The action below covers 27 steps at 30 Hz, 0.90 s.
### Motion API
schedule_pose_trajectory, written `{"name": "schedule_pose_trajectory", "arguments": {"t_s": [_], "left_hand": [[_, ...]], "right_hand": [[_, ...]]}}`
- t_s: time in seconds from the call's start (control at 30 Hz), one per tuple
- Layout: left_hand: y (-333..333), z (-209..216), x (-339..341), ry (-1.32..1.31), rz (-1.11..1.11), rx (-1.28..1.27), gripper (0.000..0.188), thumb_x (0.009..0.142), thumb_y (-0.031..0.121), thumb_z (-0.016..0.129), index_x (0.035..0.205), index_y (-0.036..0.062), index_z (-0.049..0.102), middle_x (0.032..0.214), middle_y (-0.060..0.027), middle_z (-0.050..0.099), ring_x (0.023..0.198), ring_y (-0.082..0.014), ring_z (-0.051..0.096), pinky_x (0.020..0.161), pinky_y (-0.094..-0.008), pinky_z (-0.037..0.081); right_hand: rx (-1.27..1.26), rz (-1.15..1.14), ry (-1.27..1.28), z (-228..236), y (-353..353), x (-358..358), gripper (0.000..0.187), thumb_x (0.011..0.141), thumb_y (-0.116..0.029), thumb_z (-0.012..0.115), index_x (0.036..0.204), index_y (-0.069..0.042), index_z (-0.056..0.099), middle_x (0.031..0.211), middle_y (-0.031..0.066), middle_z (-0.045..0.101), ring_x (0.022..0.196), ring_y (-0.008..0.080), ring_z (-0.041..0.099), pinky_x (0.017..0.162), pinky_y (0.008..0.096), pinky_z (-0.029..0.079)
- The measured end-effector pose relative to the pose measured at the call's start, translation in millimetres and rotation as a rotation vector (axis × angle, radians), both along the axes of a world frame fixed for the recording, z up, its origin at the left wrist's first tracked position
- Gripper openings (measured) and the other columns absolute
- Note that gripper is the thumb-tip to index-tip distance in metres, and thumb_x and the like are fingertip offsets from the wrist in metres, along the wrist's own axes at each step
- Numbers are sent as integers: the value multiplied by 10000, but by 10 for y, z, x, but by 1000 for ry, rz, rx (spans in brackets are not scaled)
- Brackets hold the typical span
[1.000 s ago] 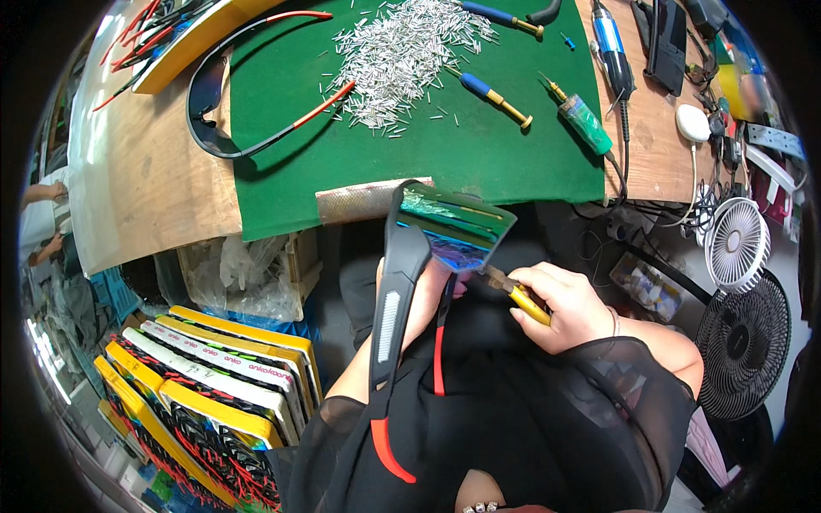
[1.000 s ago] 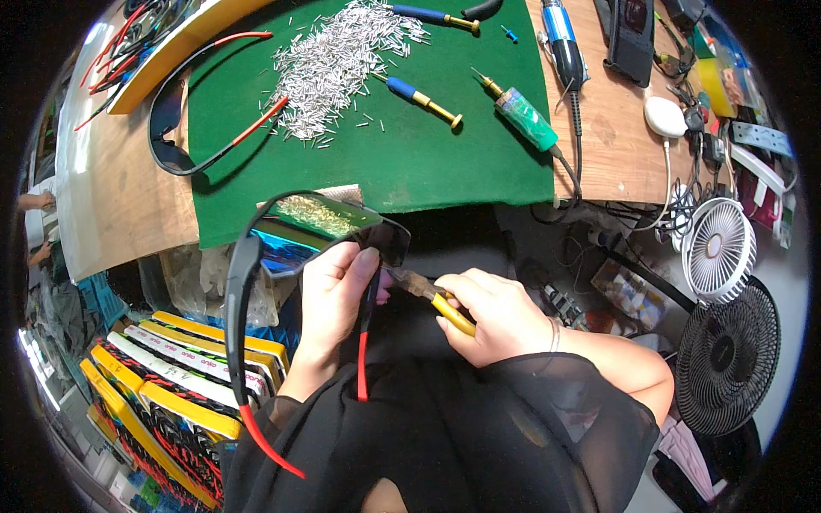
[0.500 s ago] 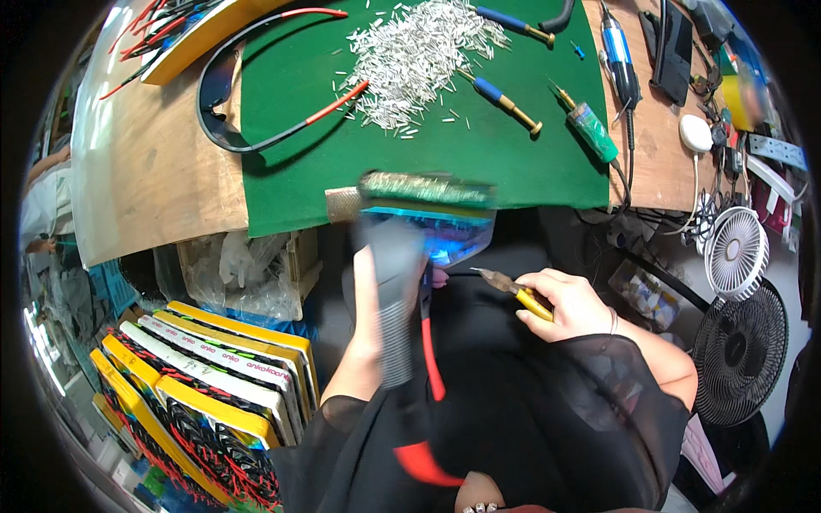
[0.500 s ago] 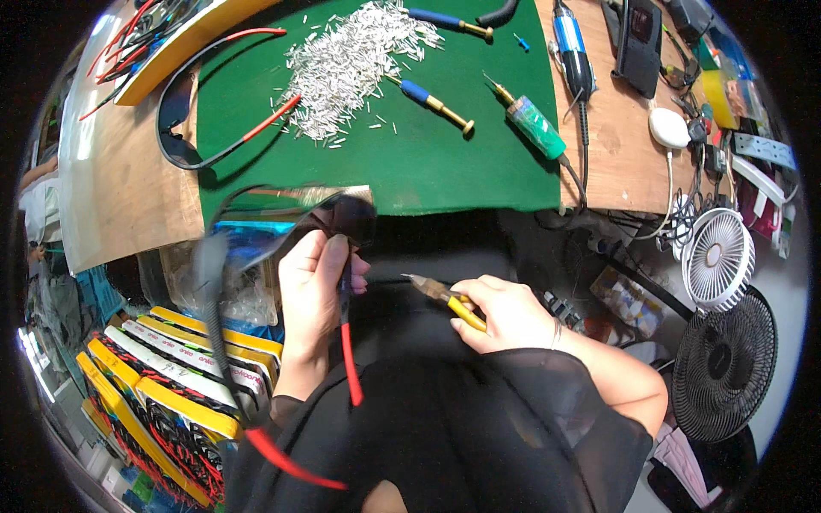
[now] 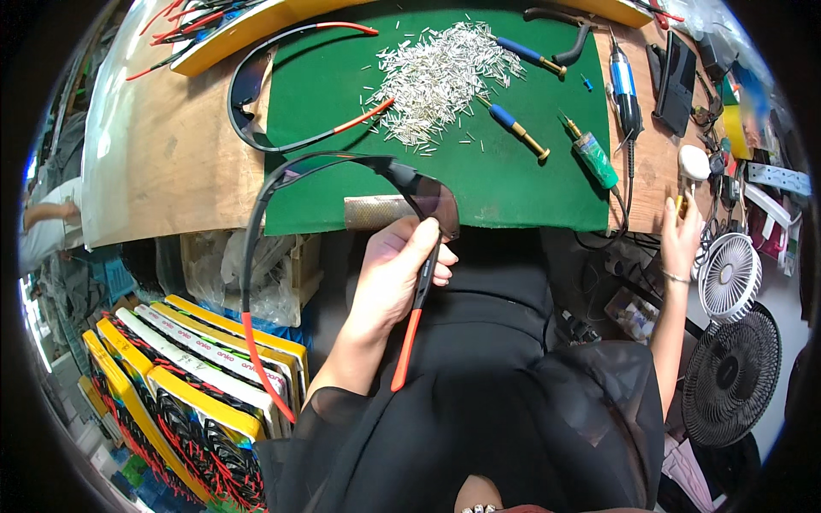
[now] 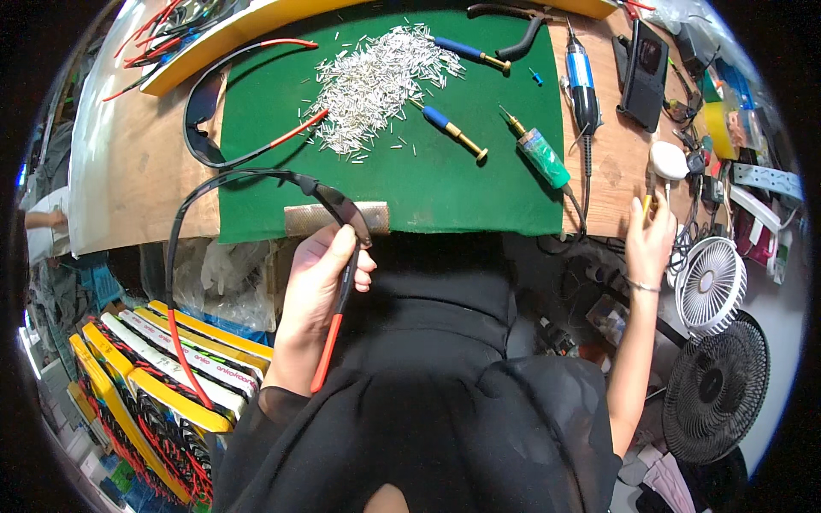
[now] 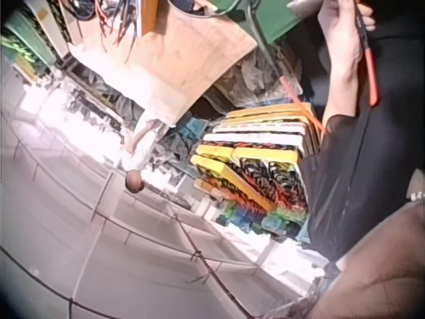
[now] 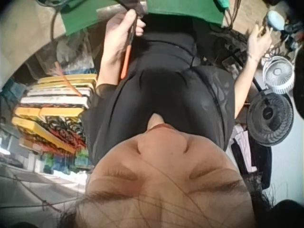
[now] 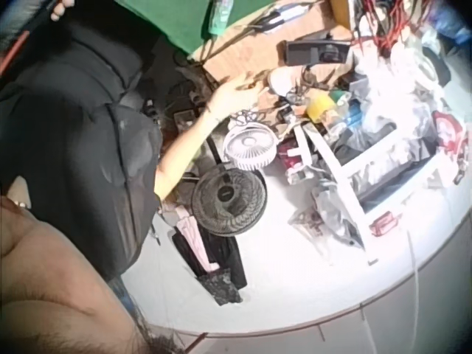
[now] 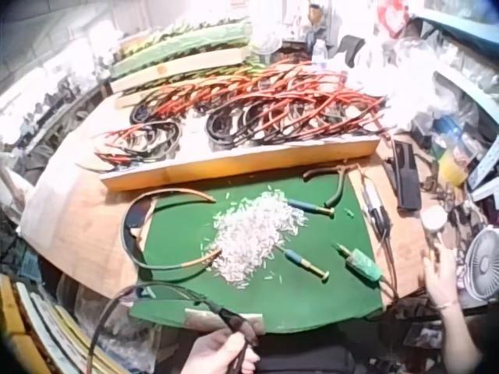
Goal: The person assembles a pair of sunglasses by inserting small metal pins into the frame using a small tool. They repeatedly pick up a pair of sunglasses, insert pins into the hinge area, and place the finished pair on a wooden tray with other completed units.
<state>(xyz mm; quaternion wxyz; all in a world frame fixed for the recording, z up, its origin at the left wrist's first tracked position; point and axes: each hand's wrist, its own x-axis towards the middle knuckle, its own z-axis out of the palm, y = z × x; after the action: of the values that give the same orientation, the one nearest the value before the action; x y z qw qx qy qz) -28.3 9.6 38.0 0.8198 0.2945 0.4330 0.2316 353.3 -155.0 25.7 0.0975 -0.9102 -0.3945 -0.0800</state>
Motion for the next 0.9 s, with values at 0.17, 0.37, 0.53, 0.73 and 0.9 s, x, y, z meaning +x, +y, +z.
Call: {"name": "schedule_pose_trajectory", "arguments": {"t_s": [0.17,0.37,0.53,0.73,0.9], "left_hand": [[-12,132,-40,120,0,79,262,886,258,537,835,1,534,681,-66,597,550,-88,555,529,-209,470],[-67,206,116,314,-165,225,196,896,184,503,790,22,530,645,-44,579,516,-64,517,494,-194,434],[-172,207,286,215,-224,414,192,880,181,537,883,-8,568,654,-25,592,563,-57,545,529,-200,455],[-215,345,-37,44,-300,50,359,902,161,484,1210,-7,408,926,-65,586,637,-64,539,575,-199,463],[-238,244,-9,-91,-139,-166,324,896,164,504,1167,-7,463,880,-74,610,607,-57,538,525,-171,434]], "right_hand": [[-203,-50,-158,-367,-87,164,544,870,-436,463,1290,-100,381,1195,197,442,1147,343,381,973,453,264],[159,513,306,738,605,-1021,584,791,-219,626,1271,5,380,1188,198,446,1061,316,476,898,360,383],[306,898,930,459,1063,-1866,366,709,-19,631,1067,-10,557,943,137,584,776,266,604,685,297,486],[275,895,914,426,1226,-1977,189,740,-1,576,929,3,589,769,149,596,682,309,599,593,333,476],[288,701,1052,404,1273,-2015,70,794,-44,564,835,10,577,697,145,588,607,274,592,549,298,456]]}}
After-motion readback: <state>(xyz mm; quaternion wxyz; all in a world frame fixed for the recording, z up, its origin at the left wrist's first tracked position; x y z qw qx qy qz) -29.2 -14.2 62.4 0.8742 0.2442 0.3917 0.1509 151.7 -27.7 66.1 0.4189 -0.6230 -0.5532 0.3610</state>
